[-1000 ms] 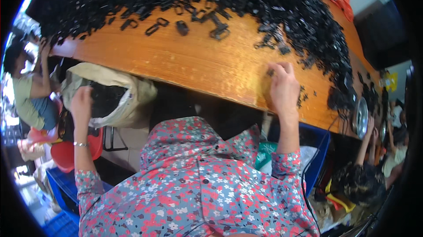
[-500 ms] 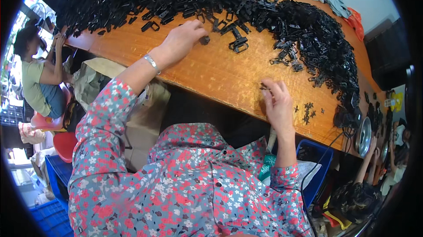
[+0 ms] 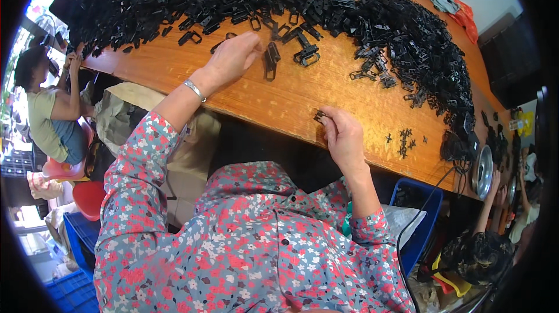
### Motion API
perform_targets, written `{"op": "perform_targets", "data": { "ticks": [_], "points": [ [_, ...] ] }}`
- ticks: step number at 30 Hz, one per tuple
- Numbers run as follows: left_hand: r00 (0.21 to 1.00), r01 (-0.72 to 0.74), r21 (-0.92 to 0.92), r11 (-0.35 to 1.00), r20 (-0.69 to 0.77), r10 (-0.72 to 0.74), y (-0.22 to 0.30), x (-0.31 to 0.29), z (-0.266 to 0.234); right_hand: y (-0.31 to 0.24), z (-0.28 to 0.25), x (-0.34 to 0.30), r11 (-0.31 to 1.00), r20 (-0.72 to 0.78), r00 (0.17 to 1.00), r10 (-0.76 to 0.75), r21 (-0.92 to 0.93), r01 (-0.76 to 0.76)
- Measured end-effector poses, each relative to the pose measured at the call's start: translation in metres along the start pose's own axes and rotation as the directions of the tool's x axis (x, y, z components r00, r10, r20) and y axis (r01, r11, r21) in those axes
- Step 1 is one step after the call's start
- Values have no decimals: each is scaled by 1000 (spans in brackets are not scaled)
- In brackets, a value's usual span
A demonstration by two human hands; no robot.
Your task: The person assembles small black plastic latches or buckles by hand at a workstation.
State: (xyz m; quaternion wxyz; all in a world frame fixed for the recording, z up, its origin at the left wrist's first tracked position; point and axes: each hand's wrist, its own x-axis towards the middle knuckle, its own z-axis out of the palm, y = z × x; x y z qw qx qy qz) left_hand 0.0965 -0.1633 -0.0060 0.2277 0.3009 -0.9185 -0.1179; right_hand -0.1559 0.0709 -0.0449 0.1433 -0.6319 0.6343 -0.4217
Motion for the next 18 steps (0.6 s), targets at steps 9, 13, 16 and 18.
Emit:
{"op": "perform_targets", "data": {
  "ticks": [9,13,16,18],
  "points": [
    [984,-173,121,977,74,165,24,2,8,-2,0,-1,998,-13,999,-50,-38,50],
    [987,-127,127,984,113,112,27,3,6,3,3,-4,1000,-7,1000,19,14,-19],
    [989,-146,94,985,49,142,23,2,7,2,2,-4,999,-11,999,40,29,-40],
    [967,-244,75,967,-59,249,27,2,4,1,0,-4,998,-7,999,50,29,-50]
  ]
}}
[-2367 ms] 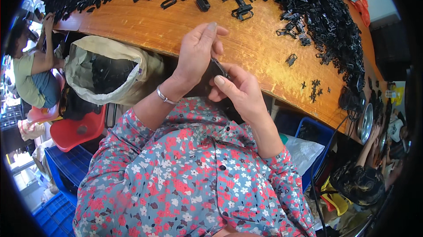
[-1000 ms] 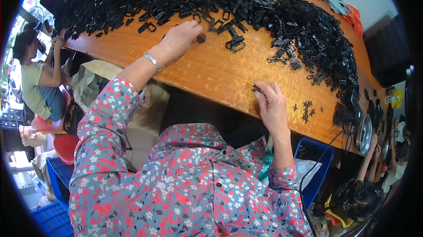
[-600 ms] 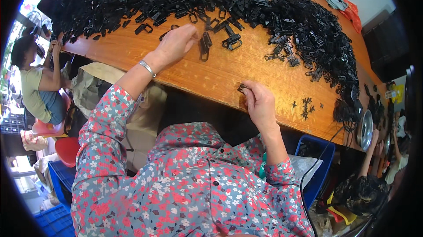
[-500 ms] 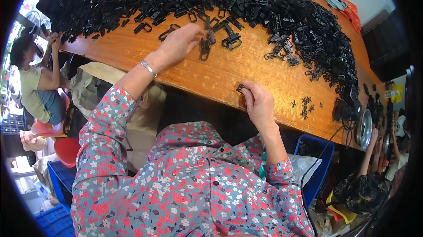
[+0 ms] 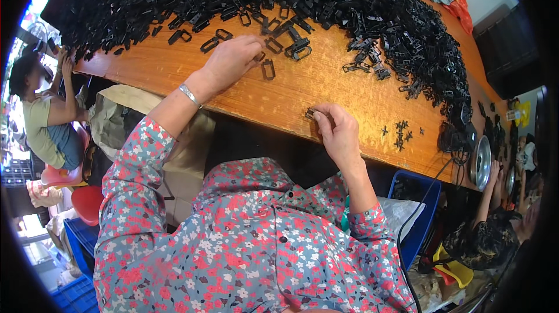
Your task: The person assembles small black plastic latches or buckles by hand at a workstation.
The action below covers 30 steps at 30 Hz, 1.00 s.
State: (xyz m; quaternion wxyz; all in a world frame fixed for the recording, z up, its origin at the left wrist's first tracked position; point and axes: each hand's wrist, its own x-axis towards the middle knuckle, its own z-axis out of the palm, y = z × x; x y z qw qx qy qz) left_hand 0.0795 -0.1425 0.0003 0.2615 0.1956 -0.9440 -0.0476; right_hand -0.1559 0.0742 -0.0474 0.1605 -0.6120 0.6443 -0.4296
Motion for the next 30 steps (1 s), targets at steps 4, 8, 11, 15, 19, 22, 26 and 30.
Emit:
{"op": "perform_targets", "data": {
  "ticks": [4,8,11,15,19,22,26,30],
  "points": [
    [972,175,-6,985,158,-172,25,0,-14,-4,1,0,990,-14,995,95,106,-93],
    [936,353,-234,906,90,-341,57,1,-10,-27,1,7,967,-82,993,89,247,-66],
    [960,272,-345,899,33,-278,77,2,-3,-37,0,14,948,-123,991,49,319,-7],
    [981,175,-372,911,-16,-195,99,3,7,-50,-8,22,958,-196,980,-26,275,80],
    [945,317,-446,837,75,-318,121,4,5,-43,-12,18,954,-210,977,-31,284,92],
    [881,404,-598,692,49,-471,127,-1,27,-35,-8,9,922,-203,976,78,388,7],
    [854,447,-541,712,20,-521,148,-4,37,-45,-5,-1,730,32,931,363,612,-305],
    [819,503,-627,595,126,-560,161,-3,41,-36,-5,-4,715,50,925,377,619,-325]
  ]
}}
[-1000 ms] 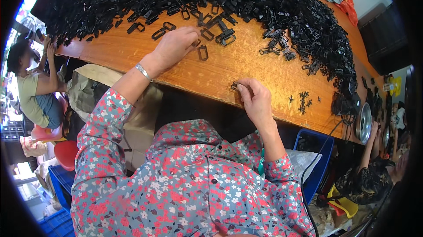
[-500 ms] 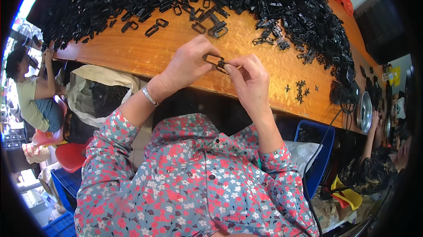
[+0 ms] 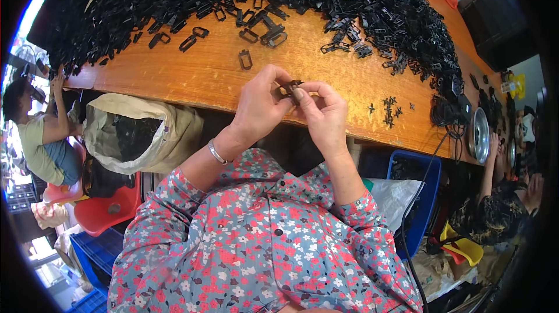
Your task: The person assembles small black plastic latches or buckles by hand at a workstation.
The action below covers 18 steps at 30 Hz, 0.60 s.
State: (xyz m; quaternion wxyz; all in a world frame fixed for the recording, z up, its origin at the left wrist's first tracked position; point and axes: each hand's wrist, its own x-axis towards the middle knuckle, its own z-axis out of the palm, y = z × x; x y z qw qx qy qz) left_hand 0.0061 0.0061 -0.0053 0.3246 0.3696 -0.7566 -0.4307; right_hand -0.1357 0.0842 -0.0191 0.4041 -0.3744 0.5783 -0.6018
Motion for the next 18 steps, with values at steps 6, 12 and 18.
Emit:
{"op": "perform_targets", "data": {
  "ticks": [6,12,18],
  "points": [
    [952,301,-649,699,241,-186,-8,-2,-7,1,-17,14,989,-3,991,-133,61,133],
    [843,513,-660,549,507,-178,-26,5,-21,-9,-16,17,986,123,978,-167,41,163],
    [893,441,-779,447,430,-131,-37,0,-13,-3,-4,16,974,-93,982,-167,142,179]
  ]
}}
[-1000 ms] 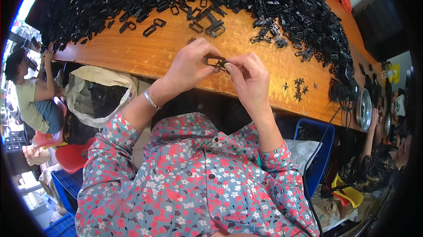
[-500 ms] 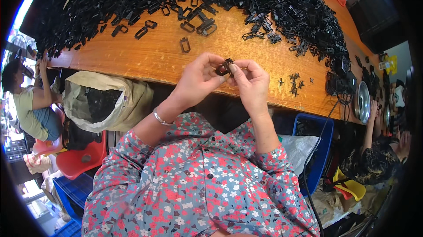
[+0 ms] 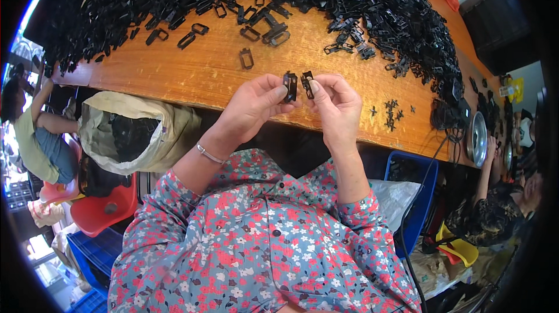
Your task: The person assembles small black plastic latches or buckles by hand at a workstation.
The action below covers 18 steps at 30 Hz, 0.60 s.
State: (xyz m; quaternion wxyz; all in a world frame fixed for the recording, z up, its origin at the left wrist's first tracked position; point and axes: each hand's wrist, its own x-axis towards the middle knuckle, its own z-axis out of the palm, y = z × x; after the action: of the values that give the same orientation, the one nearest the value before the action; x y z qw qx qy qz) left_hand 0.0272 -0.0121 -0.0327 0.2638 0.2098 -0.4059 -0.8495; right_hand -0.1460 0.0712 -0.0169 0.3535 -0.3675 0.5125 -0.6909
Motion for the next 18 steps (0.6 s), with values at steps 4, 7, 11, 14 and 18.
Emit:
{"op": "perform_targets", "data": {
  "ticks": [4,7,11,14,18],
  "points": [
    [992,-100,-44,994,-77,97,-1,-3,5,8,7,-10,993,8,993,115,11,-115],
    [988,-132,-27,991,-86,129,0,-4,10,11,10,-12,993,1,994,114,18,-114],
    [985,-156,-1,988,-78,156,-3,-4,10,13,12,-12,998,-4,999,43,-53,-43],
    [977,-208,82,975,-23,210,-5,-3,6,17,16,-11,997,4,1000,-4,-82,4],
    [974,-218,146,965,-29,224,-4,-5,11,17,18,-7,980,16,996,-82,-182,84]
  ]
}}
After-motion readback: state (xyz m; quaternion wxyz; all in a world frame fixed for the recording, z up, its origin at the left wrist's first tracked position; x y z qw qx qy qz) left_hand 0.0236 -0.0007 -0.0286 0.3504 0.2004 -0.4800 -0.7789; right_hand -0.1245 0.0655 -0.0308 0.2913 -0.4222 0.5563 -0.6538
